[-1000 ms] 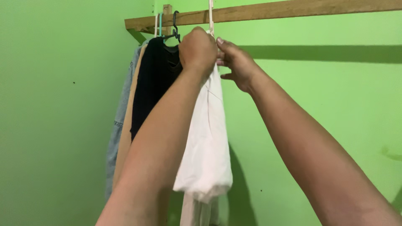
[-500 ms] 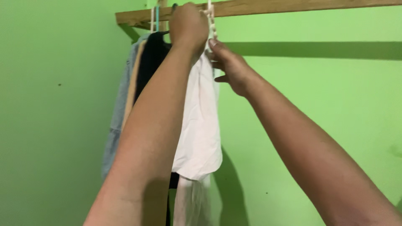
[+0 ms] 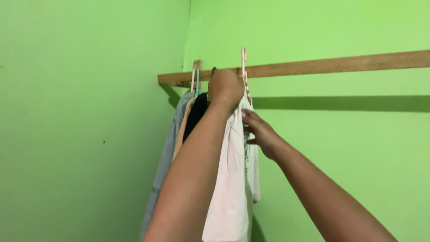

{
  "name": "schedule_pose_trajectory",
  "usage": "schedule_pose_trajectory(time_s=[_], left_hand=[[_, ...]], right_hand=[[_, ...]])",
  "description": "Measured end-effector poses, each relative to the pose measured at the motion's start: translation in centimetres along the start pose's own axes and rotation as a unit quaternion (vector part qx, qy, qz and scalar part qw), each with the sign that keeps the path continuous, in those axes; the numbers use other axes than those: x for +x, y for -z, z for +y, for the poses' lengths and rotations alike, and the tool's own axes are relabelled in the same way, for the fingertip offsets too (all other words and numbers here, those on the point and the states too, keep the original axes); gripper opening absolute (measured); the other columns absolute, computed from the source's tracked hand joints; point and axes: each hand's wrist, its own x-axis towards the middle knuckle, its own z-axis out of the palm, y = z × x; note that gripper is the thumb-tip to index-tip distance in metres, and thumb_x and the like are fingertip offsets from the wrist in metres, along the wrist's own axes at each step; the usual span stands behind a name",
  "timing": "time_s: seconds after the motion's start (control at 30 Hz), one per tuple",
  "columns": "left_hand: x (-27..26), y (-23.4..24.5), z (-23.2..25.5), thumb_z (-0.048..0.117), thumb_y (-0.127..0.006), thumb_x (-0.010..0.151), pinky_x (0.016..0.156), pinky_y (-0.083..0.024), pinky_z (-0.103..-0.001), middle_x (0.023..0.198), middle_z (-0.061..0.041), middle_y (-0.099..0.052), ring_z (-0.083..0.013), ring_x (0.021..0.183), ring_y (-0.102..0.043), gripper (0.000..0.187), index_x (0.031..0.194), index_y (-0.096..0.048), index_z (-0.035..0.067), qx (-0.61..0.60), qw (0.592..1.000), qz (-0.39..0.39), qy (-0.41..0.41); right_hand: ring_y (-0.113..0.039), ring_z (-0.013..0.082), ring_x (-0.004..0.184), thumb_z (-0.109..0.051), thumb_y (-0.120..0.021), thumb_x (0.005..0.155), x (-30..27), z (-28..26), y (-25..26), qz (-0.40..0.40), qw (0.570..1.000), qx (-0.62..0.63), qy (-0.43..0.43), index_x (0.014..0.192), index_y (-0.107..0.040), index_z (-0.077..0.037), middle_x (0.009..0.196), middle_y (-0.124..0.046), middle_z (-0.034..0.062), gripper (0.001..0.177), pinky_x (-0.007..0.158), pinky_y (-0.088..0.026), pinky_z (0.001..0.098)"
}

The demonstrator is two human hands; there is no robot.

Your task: The person picks up clothes from a bed, places them on hangers, and hangs them on a wooden rack mounted on the wall. The person handles a black t-shirt, a white t-shirt, a patterned shirt, a black long-sleeved shirt, and a denim jacket.

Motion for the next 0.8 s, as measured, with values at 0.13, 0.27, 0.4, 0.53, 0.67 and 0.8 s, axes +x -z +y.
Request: schedule_pose_trajectory(time_s=[0.13,0.27,0.4,0.53,0.67,0.8], left_hand=[[0.4,-0.3,0.7,0.031,-0.067,0.091,0.084,-0.057,-0.047,0.099,-0.022,-0.076,-0.0385,0.092,-0.074,0.028,0.092,-0.080,0.007,-0.003,0.999,-0.018,0.026],[2.7,0.3,1.3,0.029,-0.066,0.090,0.083,-0.057,-0.046,0.101,-0.019,-0.076,-0.0353,0.093,-0.075,0.026,0.094,-0.078,0.007,0.027,0.998,-0.030,0.044],[5.1,1.4,1.7,0.027,-0.065,0.091,0.083,-0.058,-0.045,0.104,-0.020,-0.075,-0.0371,0.096,-0.073,0.025,0.096,-0.078,0.006,0.052,0.997,-0.041,0.029],[6.6,2.0,2.9,0.029,-0.064,0.092,0.083,-0.057,-0.044,0.105,-0.020,-0.074,-0.0350,0.096,-0.073,0.028,0.099,-0.076,0.005,0.074,0.995,-0.052,0.036],[7.5,2.6,3.3,0.018,-0.055,0.095,0.079,-0.060,-0.040,0.100,-0.017,-0.078,-0.0287,0.088,-0.081,0.024,0.099,-0.075,0.004,0.077,0.991,-0.081,0.071],[8.5,2.9,3.8,0.018,-0.059,0.092,0.072,-0.060,-0.040,0.100,-0.017,-0.075,-0.0285,0.085,-0.074,0.021,0.097,-0.075,0.006,0.128,0.990,-0.024,0.056]], right_hand=[[-0.051,0.0263,0.139,-0.057,-0.044,0.091,-1.1,0.3,0.5,0.005,1.000,-0.015,-0.018,0.160,-0.027,-0.022,0.153,-0.053,0.0078,0.079,0.106,-0.043,0.0504],[-0.047,0.0231,0.136,-0.057,-0.046,0.090,-1.6,0.4,1.4,0.013,0.999,-0.031,-0.009,0.160,-0.030,-0.022,0.153,-0.047,0.0015,0.079,0.107,-0.043,0.0508],[-0.052,0.0218,0.132,-0.059,-0.048,0.089,-2.4,0.5,2.3,0.026,0.999,-0.038,-0.022,0.157,-0.035,-0.021,0.149,-0.053,0.0015,0.079,0.107,-0.041,0.0511],[-0.053,0.0214,0.131,-0.061,-0.047,0.089,-3.1,0.4,3.2,0.026,0.999,-0.036,-0.027,0.157,-0.034,-0.021,0.150,-0.053,0.0015,0.080,0.107,-0.042,0.0513],[-0.052,0.0215,0.132,-0.064,-0.045,0.089,-3.7,0.5,3.6,0.033,0.997,-0.053,-0.035,0.157,-0.033,-0.021,0.150,-0.052,0.0021,0.082,0.108,-0.041,0.0512],[-0.052,0.0227,0.133,-0.064,-0.046,0.087,-4.3,0.3,4.2,0.033,0.997,-0.062,-0.031,0.158,-0.033,-0.021,0.151,-0.052,0.0026,0.083,0.108,-0.041,0.0513]])
